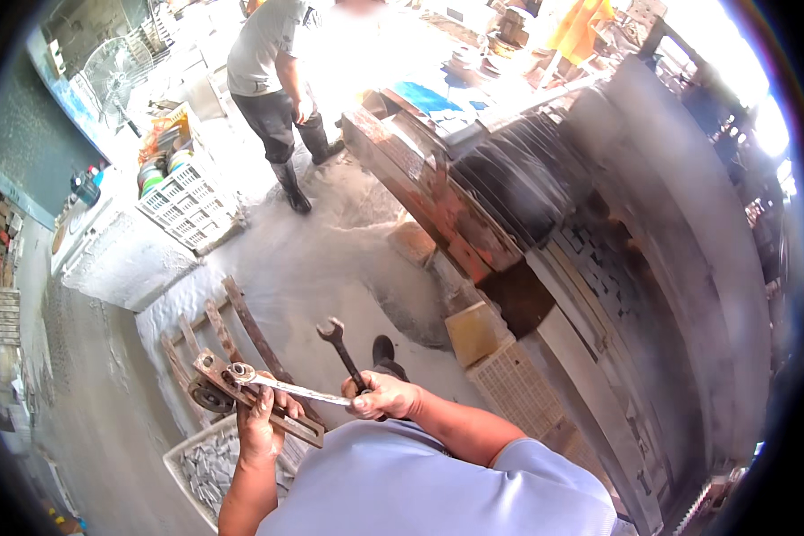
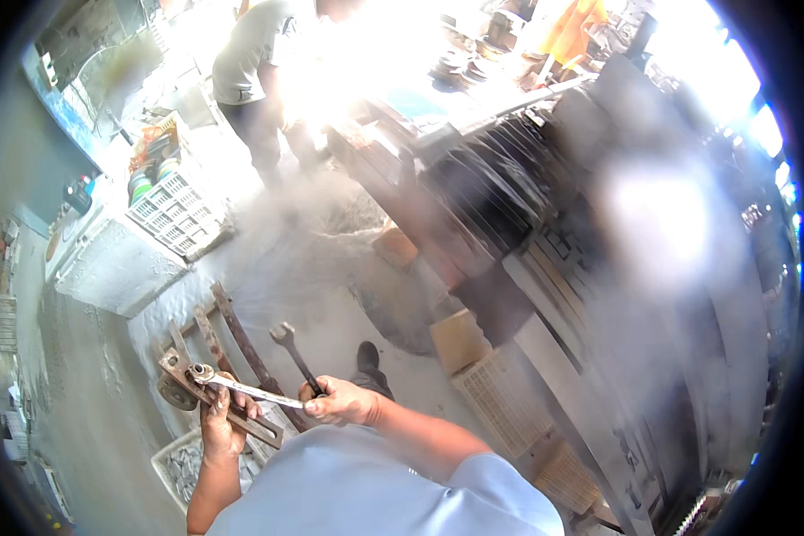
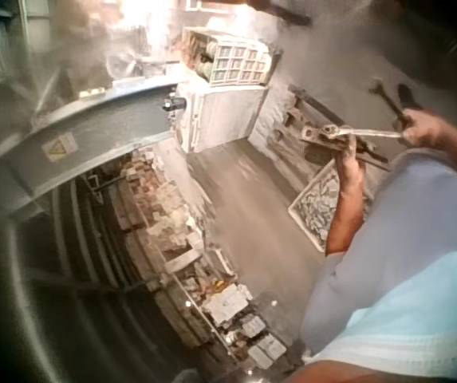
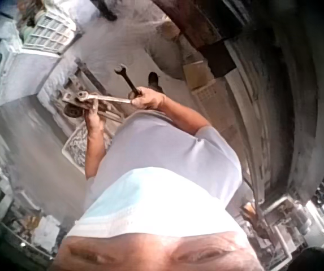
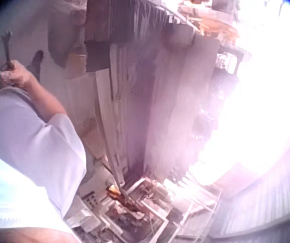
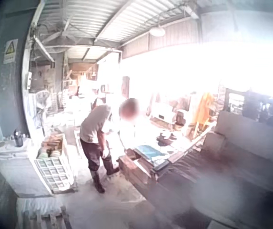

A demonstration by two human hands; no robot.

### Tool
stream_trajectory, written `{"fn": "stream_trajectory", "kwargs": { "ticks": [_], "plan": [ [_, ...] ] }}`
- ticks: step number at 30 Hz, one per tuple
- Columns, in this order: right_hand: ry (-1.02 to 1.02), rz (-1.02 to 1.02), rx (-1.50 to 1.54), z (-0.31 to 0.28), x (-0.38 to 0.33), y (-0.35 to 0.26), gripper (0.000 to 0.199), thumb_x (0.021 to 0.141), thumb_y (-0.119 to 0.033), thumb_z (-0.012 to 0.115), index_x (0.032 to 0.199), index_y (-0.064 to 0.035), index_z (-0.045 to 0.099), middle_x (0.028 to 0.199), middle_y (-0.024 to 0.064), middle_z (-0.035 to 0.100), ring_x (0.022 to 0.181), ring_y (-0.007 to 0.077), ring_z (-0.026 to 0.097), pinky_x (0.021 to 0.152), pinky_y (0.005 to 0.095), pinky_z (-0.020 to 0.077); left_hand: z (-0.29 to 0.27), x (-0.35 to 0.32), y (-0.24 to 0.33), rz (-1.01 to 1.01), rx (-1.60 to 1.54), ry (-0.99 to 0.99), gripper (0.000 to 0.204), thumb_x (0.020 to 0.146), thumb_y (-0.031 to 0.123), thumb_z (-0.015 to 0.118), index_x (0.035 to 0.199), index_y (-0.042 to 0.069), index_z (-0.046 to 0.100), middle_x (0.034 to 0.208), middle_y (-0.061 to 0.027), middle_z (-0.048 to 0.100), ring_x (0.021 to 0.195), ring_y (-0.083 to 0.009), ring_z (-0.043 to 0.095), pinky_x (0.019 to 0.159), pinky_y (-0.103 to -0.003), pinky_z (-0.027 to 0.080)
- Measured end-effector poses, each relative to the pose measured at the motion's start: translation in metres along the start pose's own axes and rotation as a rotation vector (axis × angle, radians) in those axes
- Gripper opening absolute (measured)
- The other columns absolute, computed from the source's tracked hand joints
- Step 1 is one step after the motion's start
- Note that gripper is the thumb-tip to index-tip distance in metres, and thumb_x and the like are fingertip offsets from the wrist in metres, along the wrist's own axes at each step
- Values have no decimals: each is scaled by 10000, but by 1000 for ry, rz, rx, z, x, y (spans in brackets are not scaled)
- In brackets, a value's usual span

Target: The person uses a wrench to tighten a bolt on a metal part, then walks to a workbench and uses a pneumatic tool to work on the same part. Another worker is present and moves a crate nearby.

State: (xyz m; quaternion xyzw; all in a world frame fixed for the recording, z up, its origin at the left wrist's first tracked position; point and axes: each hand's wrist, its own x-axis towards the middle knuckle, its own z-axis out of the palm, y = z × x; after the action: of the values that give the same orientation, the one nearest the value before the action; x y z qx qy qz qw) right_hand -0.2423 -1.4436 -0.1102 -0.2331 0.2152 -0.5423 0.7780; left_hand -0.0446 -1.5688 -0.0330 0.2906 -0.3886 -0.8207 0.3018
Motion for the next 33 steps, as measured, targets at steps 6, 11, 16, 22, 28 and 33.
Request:
{"fn": "stream_trajectory", "kwargs": {
  "ticks": [6, 11, 16, 22, 28, 33],
  "plan": [
    [16, -51, -62, -48, 45, -94, 476, 788, -436, 817, 797, -66, 518, 670, -32, 447, 567, 69, 391, 480, 255, 276, 18, 108, 35, 54, -234, -110, 315, 983, 409, 576, 1043, 106, 515, 706, 26, 390, 545, -105, 369, 533, -280, 333],
    [393, -44, -251, -60, 29, -151, 422, 795, -374, 821, 845, -47, 560, 694, -9, 505, 599, 77, 439, 517, 253, 333, -15, 196, 67, 197, -58, 86, 281, 1020, 372, 529, 1084, 98, 539, 681, 35, 371, 517, -77, 344, 478, -254, 298],
    [835, -244, -447, -90, 71, -212, 375, 810, -308, 814, 845, -52, 542, 653, 3, 528, 538, 70, 465, 464, 231, 348, -77, 263, 47, 269, 834, 149, 280, 918, 260, 700, 1087, 42, 657, 935, -59, 614, 865, -206, 580, 811, -365, 455],
    [986, -441, -535, -110, 144, -251, 278, 882, -208, 733, 910, -70, 494, 641, 39, 518, 517, 90, 450, 445, 230, 335, -94, 400, 44, 666, 1141, -277, 501, 825, 255, 750, 1303, 222, 603, 1013, -50, 661, 941, -301, 630, 808, -501, 503],
    [1016, -431, -418, -81, 211, -295, 294, 804, -197, 807, 876, -20, 584, 735, 88, 618, 534, 108, 512, 461, 232, 365, -86, 526, 80, 1015, 1461, -807, 460, 847, 406, 732, 1197, 126, 627, 1111, -36, 638, 1037, -225, 600, 901, -401, 484],
    [1290, -525, -225, -60, 209, -251, 325, 790, -168, 813, 923, 1, 568, 712, 69, 592, 526, 111, 526, 442, 236, 391, -71, 561, 96, 346, 1202, -921, 388, 853, 406, 746, 1054, 94, 632, 1012, -43, 637, 914, -217, 594, 807, -396, 478]
  ]
}}
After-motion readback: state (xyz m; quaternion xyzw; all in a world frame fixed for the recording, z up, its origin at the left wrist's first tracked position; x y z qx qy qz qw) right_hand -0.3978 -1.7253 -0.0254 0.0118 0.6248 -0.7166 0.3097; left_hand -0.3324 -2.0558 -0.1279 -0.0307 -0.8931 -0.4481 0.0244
